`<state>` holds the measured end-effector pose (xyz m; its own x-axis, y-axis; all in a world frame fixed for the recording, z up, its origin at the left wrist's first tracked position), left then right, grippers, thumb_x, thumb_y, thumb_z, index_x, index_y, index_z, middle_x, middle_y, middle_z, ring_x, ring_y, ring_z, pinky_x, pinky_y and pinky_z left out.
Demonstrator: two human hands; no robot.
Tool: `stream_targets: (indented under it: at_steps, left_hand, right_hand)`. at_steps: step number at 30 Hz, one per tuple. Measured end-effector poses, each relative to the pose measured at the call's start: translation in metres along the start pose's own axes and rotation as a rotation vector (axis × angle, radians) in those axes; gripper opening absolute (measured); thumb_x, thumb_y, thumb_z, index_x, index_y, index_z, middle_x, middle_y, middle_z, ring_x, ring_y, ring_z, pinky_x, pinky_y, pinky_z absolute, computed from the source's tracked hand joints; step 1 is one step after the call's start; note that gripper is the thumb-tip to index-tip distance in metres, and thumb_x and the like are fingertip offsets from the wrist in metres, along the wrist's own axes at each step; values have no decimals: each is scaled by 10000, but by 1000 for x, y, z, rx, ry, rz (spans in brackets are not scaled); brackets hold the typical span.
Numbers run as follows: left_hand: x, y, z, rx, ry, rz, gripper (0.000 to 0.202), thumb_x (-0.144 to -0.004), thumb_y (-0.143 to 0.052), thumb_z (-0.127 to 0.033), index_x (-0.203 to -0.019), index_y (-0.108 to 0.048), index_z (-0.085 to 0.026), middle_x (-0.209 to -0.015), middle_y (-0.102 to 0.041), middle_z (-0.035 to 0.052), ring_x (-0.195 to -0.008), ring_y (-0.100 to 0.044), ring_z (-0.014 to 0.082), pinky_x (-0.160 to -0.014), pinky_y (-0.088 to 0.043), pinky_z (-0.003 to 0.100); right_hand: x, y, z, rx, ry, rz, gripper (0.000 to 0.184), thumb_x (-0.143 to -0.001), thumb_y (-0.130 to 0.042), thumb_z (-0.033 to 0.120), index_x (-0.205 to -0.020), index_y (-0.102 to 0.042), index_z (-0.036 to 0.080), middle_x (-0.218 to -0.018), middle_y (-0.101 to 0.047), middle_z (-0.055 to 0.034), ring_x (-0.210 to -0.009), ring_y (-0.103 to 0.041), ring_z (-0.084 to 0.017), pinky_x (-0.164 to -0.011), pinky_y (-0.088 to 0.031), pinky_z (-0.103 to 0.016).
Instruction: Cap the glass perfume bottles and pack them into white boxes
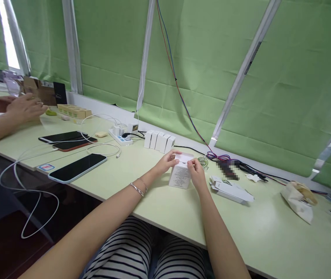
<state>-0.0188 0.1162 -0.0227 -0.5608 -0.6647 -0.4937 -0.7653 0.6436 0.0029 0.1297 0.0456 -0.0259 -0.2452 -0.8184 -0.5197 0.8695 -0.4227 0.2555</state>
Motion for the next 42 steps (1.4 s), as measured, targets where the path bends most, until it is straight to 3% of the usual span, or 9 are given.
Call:
stream_targets:
  at_steps: [4,11,16,19,24,29,37,42]
  left_hand:
    - [0,0,-2,-3,-95,-54,493,-698,-684,-428,-1089,-448,-240,-763,-487,-47,-640,-496,89,-623,-396,217]
    - [3,-3,-8,-77,-151,-90,393,-724,-641,-517,-882,-564,-166,-729,-524,0,-676,-494,128,-609,-386,235]
    - [2,-5,-9,-114,-160,-91,319,-749,-633,-462,-839,-567,-164,-794,-560,21,-740,-521,146,-654,-413,252]
    - [2,-4,-8,-142,-165,-71,302,-756,-624,-443,-835,-564,-158,-816,-577,31,-751,-531,152,-665,-423,259]
    - [3,-1,-6,-223,-187,-74,281,-791,-582,-412,-913,-568,-160,-852,-590,38,-737,-532,145,-666,-423,258]
    - [6,0,-8,-332,-194,-46,271,-800,-570,-380,-979,-590,-178,-1016,-606,61,-884,-551,185,-757,-429,281]
    - [6,0,-6,-386,-187,-5,249,-807,-532,-370,-941,-598,-171,-996,-620,63,-895,-564,198,-754,-432,282]
    - [7,0,-6,-391,-196,14,231,-804,-523,-362,-910,-604,-174,-967,-618,63,-927,-561,214,-760,-428,288]
  right_hand:
    - [0,1,0,25,11,-43,317,-765,-489,537,-703,-392,241,-625,-410,57,-564,-359,-134,-548,-278,-257]
    - [1,2,-1,28,37,-43,356,-745,-520,563,-678,-392,238,-628,-434,48,-572,-387,-139,-548,-297,-264]
    - [3,-1,-2,-3,27,-141,331,-816,-387,570,-846,-382,240,-708,-465,20,-634,-453,-163,-590,-345,-283]
    - [4,-3,0,-9,34,-108,313,-838,-352,536,-894,-432,239,-748,-517,3,-658,-484,-172,-610,-354,-289]
    - [5,-1,4,-17,41,-41,275,-852,-342,467,-805,-493,242,-737,-533,9,-642,-476,-169,-600,-344,-281]
    - [4,-1,0,-45,28,-21,265,-827,-385,467,-839,-524,241,-748,-551,7,-650,-480,-171,-602,-356,-284]
    - [1,-4,-6,-104,9,3,342,-797,-383,540,-821,-548,241,-760,-574,3,-647,-490,-172,-597,-356,-283]
    - [-1,-3,-7,-129,3,14,281,-777,-422,487,-787,-546,235,-732,-562,9,-642,-481,-172,-607,-349,-287]
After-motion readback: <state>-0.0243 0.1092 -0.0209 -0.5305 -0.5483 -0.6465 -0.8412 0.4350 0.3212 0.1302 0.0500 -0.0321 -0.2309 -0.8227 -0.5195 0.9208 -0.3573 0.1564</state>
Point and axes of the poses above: each hand's wrist, its own x-axis away from the middle knuckle, its own y-axis out of the back of the hand, z = x × y, the point moved 1 cm from there along -x, towards the middle knuckle
